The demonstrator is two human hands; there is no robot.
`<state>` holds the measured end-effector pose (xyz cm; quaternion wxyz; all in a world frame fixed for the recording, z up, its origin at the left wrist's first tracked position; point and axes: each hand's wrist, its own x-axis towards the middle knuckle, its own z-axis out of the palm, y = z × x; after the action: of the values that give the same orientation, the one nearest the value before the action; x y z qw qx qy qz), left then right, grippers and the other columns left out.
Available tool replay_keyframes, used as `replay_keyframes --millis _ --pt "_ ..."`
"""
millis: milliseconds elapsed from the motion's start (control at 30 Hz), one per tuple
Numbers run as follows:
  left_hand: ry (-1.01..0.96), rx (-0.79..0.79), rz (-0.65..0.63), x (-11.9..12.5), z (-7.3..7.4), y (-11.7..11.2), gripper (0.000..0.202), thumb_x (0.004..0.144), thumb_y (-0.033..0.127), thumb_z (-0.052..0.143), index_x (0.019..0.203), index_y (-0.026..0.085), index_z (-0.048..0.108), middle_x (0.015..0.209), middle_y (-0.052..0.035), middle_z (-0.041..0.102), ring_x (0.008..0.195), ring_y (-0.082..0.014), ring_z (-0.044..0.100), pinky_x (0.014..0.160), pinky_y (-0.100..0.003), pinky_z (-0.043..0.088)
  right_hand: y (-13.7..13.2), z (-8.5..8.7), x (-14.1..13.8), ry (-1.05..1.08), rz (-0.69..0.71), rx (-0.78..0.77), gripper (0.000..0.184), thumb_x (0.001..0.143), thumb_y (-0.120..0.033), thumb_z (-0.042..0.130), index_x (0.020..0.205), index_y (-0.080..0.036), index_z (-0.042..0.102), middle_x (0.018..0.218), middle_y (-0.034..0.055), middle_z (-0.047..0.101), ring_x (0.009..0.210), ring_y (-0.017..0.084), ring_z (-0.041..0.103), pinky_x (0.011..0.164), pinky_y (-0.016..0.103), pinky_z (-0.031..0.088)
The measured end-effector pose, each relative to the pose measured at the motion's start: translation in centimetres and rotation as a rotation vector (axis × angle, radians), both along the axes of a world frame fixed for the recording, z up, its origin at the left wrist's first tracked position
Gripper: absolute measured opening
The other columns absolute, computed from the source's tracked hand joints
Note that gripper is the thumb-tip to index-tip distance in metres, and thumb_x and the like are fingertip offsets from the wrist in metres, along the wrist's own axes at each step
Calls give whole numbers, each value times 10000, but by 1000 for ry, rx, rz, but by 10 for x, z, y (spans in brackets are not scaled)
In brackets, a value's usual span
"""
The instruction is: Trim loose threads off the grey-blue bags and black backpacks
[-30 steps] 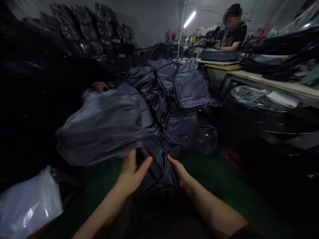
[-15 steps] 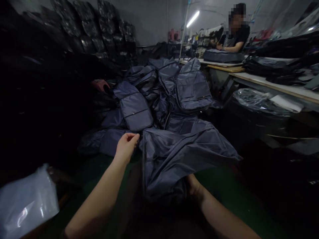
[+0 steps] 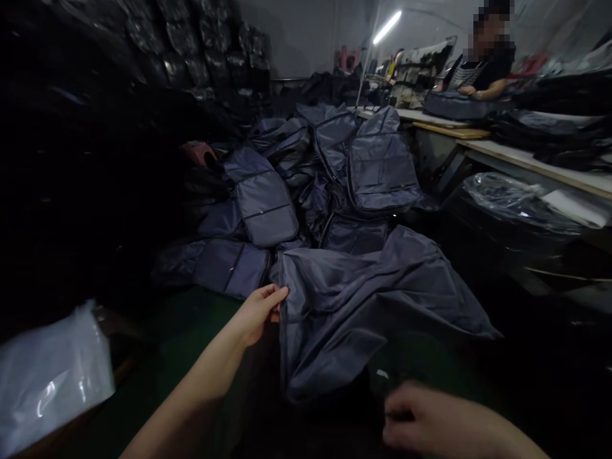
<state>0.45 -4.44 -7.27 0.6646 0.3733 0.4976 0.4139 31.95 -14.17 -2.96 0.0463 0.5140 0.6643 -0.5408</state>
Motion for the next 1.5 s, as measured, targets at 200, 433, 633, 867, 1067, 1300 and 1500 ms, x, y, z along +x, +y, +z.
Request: replay_keyframes --millis 200,433,633,867,1067,1300,1500 --pt "-11 25 -16 48 0 -28 356 684 438 690 643 163 466 542 62 449 490 -63 397 456 -171 325 27 42 -52 541 -191 447 206 857 -335 520 829 -190 664 625 16 588 582 129 540 590 236 427" --pt "26 55 40 30 4 -47 283 772 443 592 793 168 525 623 49 471 560 -93 461 485 -193 406 76 -70 -102 449 -653 651 271 816 -425 544 886 -174 620 703 12 555 666 158 503 655 271 413" --pt "398 88 -116 -1 19 -71 271 764 379 602 936 171 624 736 -4 583 513 -102 498 455 -220 424 73 -73 -101 507 -601 590 242 836 -388 538 922 -173 611 666 -8 523 638 145 487 633 264 392" --pt "739 343 -100 -28 46 -72 237 850 373 481 864 226 666 786 -19 613 655 -144 582 567 -236 435 75 -45 -109 486 -480 574 223 856 -352 509 977 -181 589 696 -9 546 663 139 529 662 268 420" --pt "815 470 -48 -26 49 -68 138 827 226 480 787 215 612 801 -1 621 752 -149 580 666 -242 415 69 -6 -116 320 -251 654 369 803 -381 591 1117 -211 498 926 32 589 828 168 566 723 289 443" --pt "799 604 10 -25 44 -67 122 776 147 469 726 199 566 739 4 563 701 -135 536 647 -238 392 68 25 -146 28 158 885 146 850 -287 562 959 -191 565 917 37 604 867 177 549 730 289 403" --pt "799 656 15 -29 40 -69 130 763 131 459 708 195 558 696 6 525 651 -128 504 613 -236 371 72 24 -164 -112 307 994 133 875 -308 533 920 -189 571 868 36 604 841 186 539 694 285 368"
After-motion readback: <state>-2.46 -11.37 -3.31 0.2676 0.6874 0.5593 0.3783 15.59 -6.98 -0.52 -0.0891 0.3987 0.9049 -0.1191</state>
